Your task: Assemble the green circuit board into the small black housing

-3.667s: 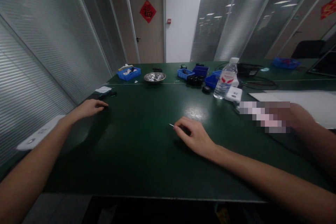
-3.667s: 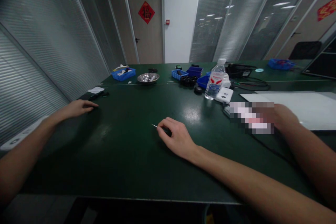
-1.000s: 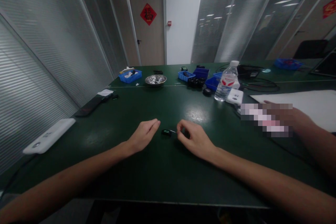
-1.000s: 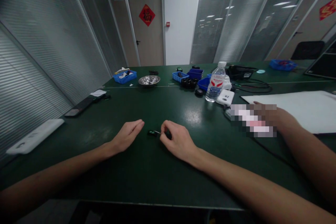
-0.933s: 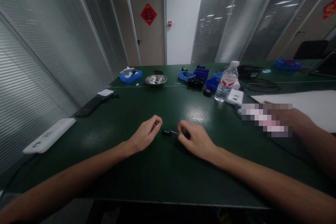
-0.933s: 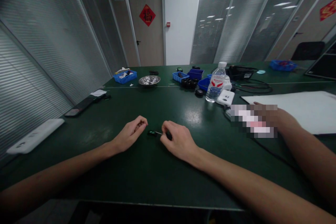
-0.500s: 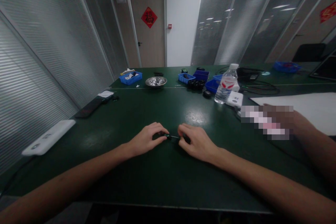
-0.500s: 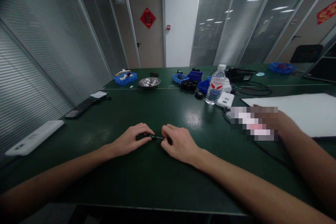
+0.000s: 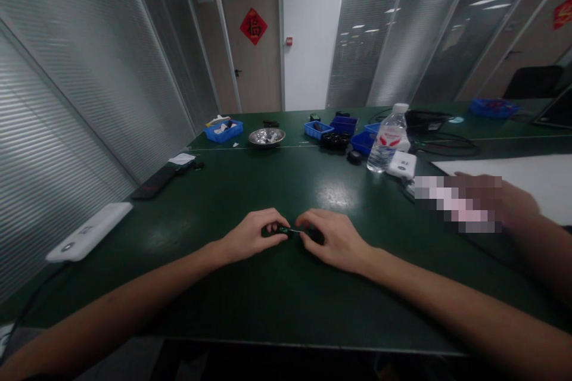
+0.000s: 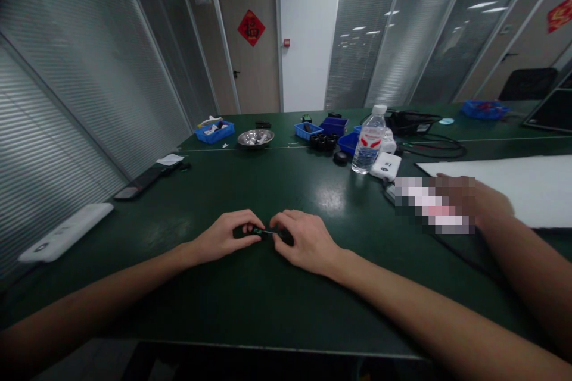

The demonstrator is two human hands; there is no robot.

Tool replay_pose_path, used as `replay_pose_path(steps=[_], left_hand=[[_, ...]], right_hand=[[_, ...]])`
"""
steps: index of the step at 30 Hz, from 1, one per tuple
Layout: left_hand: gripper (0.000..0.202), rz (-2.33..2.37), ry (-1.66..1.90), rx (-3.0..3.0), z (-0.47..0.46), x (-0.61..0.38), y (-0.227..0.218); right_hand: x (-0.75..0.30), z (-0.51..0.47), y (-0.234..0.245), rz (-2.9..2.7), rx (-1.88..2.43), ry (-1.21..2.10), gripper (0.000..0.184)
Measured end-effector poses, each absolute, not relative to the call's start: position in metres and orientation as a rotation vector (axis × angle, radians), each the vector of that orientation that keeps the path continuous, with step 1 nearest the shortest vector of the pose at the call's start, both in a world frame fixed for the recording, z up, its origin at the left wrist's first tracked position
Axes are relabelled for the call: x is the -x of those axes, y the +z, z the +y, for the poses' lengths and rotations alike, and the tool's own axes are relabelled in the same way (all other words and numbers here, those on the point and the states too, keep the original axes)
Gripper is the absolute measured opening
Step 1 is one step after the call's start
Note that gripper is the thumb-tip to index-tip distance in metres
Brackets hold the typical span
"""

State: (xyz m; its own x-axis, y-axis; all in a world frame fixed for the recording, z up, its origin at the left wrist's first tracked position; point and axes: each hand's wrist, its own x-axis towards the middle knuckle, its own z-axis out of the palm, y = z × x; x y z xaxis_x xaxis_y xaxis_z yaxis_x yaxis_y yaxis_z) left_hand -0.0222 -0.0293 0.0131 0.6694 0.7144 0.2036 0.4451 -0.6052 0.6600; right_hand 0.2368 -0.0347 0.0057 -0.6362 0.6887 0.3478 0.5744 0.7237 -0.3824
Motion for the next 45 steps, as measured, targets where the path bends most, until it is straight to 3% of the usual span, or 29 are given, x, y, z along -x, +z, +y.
replay_pose_path(steps=[45], left_hand=[[0.025,0.888,0.655,-2.221,-0.0378,0.0166,0.0132]], right_hand=[[-0.2362,-0.0363,0.0075,-2.505,0.847,0.393,0.008]])
